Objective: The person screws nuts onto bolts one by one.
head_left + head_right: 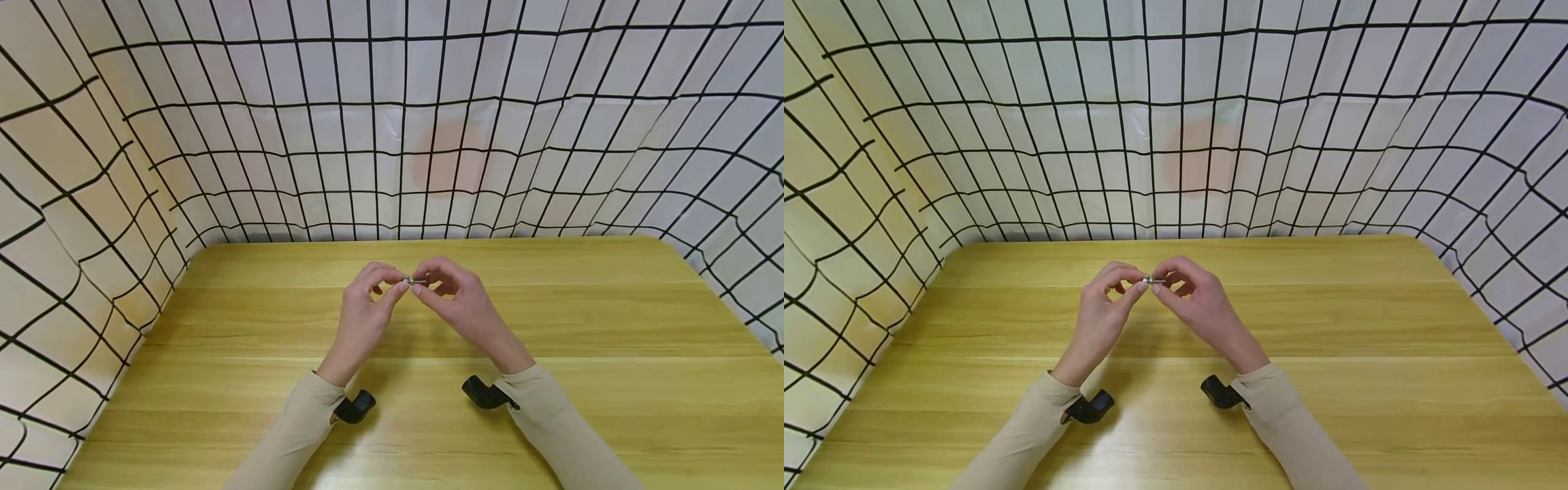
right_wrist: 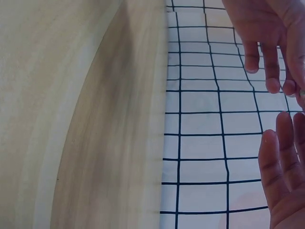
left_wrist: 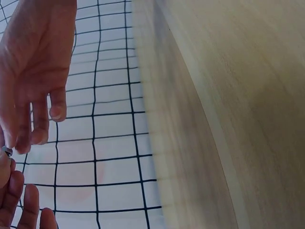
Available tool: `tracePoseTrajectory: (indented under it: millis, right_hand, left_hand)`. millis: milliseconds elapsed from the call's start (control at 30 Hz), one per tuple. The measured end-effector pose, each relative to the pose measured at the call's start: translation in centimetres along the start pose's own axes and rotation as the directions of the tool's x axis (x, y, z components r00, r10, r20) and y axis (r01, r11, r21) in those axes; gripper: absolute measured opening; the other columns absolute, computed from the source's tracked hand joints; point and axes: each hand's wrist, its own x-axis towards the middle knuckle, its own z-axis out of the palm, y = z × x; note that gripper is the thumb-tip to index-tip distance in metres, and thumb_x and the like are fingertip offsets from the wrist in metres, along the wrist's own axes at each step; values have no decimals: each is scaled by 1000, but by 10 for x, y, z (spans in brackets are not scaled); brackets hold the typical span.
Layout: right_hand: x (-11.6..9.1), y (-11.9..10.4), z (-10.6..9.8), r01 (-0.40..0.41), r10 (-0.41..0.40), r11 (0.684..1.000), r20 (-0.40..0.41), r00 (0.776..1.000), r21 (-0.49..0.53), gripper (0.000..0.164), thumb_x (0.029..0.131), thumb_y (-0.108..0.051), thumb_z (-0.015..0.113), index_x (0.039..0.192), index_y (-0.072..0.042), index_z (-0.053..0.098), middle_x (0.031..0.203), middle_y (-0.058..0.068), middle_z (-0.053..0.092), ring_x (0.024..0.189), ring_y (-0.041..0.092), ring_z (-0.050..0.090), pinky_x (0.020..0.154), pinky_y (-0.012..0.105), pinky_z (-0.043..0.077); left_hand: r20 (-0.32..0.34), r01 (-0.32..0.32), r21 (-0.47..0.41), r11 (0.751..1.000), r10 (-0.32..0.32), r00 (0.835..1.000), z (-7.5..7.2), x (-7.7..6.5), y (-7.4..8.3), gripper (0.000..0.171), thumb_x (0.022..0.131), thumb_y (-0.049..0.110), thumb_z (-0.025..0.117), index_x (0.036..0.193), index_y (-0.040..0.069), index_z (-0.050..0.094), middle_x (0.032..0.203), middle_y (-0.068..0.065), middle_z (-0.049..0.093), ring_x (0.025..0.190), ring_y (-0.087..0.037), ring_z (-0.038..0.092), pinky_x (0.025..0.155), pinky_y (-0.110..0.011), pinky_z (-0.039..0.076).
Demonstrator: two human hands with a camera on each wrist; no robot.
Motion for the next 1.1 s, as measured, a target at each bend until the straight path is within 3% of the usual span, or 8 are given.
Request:
tracePoseTrajectory:
  millis: [133,433,800,967,1100]
  right_hand:
    - [-1,-14,0,22,-22,1000,-8,1000,-5,13,93,0,66,105,-3,64,99,6,65,90,19,59,74,35,50]
    - [1,12,5,12,-12,1000,-1,1000,7,10,97,-11,64,106,-9,66,99,4,66,86,20,59,70,31,50]
    - [-1,14,8,-52,53,993,-10,999,109,16,101,-24,59,99,-11,68,87,8,64,80,26,60,70,47,52]
    - [0,14,9,-79,83,993,-32,996,91,25,102,-27,57,92,-9,71,83,11,65,81,36,59,70,47,52]
    - [0,15,9,-96,98,994,-38,994,48,25,102,-30,56,95,-11,70,86,7,66,82,30,60,71,43,52]
  left_hand:
    - [-1,-1,17,1000,1,1000,-1,0,0,4,91,11,71,92,7,73,94,4,65,92,-10,57,76,-45,43]
    - [-6,-19,10,1000,19,1000,-2,0,0,5,90,12,72,92,8,74,94,4,66,93,-11,57,77,-49,43]
    - [9,-50,12,999,50,999,0,-1,0,5,91,12,71,94,10,74,94,5,66,89,-10,59,76,-45,43]
    - [14,-41,15,999,41,999,1,-1,0,4,91,11,71,93,9,73,94,5,65,89,-11,58,76,-40,42]
    - [8,-31,26,999,31,999,1,-1,0,3,91,9,70,92,9,73,94,5,65,89,-10,58,75,-39,42]
